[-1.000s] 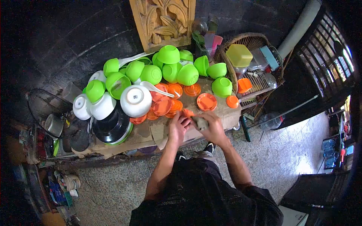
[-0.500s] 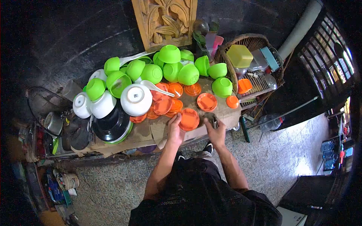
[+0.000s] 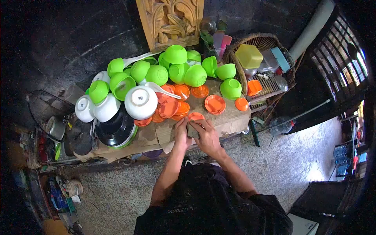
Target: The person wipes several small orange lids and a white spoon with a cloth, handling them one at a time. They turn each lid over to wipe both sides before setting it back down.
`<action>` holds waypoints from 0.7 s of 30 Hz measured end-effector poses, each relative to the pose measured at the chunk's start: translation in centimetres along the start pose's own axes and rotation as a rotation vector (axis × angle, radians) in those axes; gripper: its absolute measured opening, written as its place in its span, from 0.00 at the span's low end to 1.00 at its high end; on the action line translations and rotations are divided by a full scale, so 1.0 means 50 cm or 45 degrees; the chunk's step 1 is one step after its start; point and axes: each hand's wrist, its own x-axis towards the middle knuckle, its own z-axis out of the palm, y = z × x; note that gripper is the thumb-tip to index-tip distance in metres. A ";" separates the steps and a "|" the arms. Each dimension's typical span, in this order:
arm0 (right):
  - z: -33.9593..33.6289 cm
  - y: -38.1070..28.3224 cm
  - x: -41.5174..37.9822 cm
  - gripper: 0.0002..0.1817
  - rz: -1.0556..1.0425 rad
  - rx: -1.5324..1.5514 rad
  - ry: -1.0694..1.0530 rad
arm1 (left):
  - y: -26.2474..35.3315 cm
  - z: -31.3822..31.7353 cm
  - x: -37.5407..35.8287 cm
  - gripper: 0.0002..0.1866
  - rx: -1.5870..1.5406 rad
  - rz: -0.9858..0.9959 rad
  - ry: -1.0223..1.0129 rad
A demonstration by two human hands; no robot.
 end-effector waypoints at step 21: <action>0.000 0.005 0.019 0.31 0.061 -0.028 0.054 | -0.004 -0.009 0.008 0.15 0.070 0.022 -0.033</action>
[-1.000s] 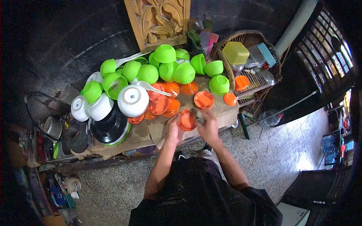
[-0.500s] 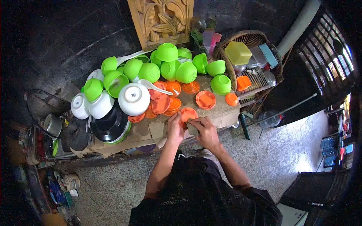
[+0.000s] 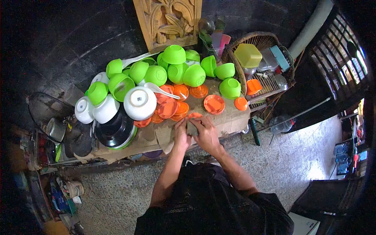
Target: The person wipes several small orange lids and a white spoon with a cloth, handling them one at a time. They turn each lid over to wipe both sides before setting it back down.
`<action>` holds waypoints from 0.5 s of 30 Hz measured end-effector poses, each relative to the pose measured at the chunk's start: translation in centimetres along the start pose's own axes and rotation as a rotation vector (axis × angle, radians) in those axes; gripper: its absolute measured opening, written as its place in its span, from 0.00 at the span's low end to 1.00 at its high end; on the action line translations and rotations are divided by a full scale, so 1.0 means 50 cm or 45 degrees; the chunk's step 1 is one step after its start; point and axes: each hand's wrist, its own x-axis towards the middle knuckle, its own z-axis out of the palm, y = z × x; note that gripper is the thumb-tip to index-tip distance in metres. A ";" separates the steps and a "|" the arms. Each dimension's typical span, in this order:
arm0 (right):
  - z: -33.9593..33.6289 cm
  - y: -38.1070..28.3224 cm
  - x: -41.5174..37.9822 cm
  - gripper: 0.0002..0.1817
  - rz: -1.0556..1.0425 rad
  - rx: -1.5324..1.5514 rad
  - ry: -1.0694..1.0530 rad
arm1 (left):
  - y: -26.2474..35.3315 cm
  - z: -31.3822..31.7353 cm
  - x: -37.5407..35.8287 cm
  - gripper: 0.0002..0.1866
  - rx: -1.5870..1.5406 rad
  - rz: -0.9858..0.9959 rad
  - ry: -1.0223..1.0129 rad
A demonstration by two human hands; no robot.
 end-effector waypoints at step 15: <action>-0.053 0.060 -0.033 0.31 0.110 0.026 0.155 | 0.052 0.039 -0.044 0.21 -0.077 -0.073 -0.237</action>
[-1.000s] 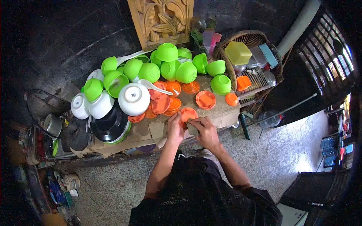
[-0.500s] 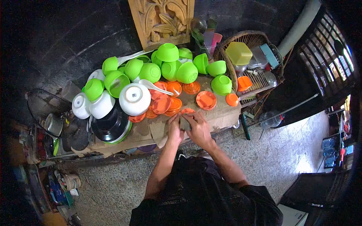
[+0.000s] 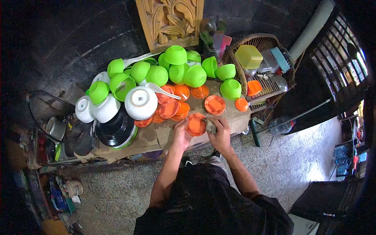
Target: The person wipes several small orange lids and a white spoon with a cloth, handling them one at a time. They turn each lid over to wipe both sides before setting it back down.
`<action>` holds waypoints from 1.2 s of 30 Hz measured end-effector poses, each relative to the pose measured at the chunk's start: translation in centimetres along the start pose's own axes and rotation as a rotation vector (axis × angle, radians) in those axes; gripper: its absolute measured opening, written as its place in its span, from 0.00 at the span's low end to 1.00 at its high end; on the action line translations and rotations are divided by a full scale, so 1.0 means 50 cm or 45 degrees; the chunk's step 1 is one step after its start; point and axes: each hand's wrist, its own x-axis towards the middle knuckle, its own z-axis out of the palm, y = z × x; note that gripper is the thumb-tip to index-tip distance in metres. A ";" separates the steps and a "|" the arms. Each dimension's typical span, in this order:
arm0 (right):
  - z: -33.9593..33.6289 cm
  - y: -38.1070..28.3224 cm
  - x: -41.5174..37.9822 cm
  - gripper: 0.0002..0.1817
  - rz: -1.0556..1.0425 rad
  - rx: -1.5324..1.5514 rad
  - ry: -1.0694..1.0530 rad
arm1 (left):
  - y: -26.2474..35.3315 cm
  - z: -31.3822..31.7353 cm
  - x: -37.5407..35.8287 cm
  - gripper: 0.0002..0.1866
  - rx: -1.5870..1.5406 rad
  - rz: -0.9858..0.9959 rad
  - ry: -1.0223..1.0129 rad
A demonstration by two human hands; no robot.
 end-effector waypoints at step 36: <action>0.015 -0.017 -0.036 0.38 -0.230 -0.026 -0.103 | -0.009 -0.017 0.012 0.22 -0.191 0.042 0.054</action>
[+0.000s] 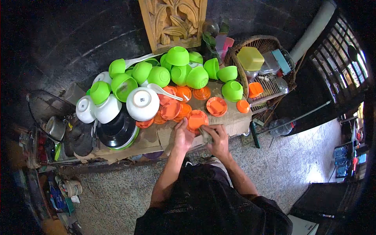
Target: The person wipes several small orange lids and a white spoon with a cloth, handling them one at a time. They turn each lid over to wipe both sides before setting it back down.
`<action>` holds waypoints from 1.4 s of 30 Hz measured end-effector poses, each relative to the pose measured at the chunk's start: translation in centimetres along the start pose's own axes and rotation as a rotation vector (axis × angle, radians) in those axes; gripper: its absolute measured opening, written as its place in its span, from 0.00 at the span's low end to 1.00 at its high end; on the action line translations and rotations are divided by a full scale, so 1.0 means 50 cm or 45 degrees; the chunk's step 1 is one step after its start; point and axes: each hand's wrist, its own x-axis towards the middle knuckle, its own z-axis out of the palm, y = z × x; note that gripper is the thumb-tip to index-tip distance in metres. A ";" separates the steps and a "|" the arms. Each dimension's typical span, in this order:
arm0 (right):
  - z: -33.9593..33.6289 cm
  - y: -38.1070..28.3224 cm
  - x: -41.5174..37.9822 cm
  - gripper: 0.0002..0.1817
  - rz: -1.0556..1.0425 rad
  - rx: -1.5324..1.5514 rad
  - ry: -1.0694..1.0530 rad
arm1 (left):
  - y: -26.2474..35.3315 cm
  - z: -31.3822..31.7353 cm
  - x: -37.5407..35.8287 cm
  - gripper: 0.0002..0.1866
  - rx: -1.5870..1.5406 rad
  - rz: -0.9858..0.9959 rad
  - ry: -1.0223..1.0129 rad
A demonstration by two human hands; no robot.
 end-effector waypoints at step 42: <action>0.044 -0.007 0.096 0.32 0.070 0.008 0.077 | -0.014 -0.046 0.010 0.18 0.159 0.003 -0.044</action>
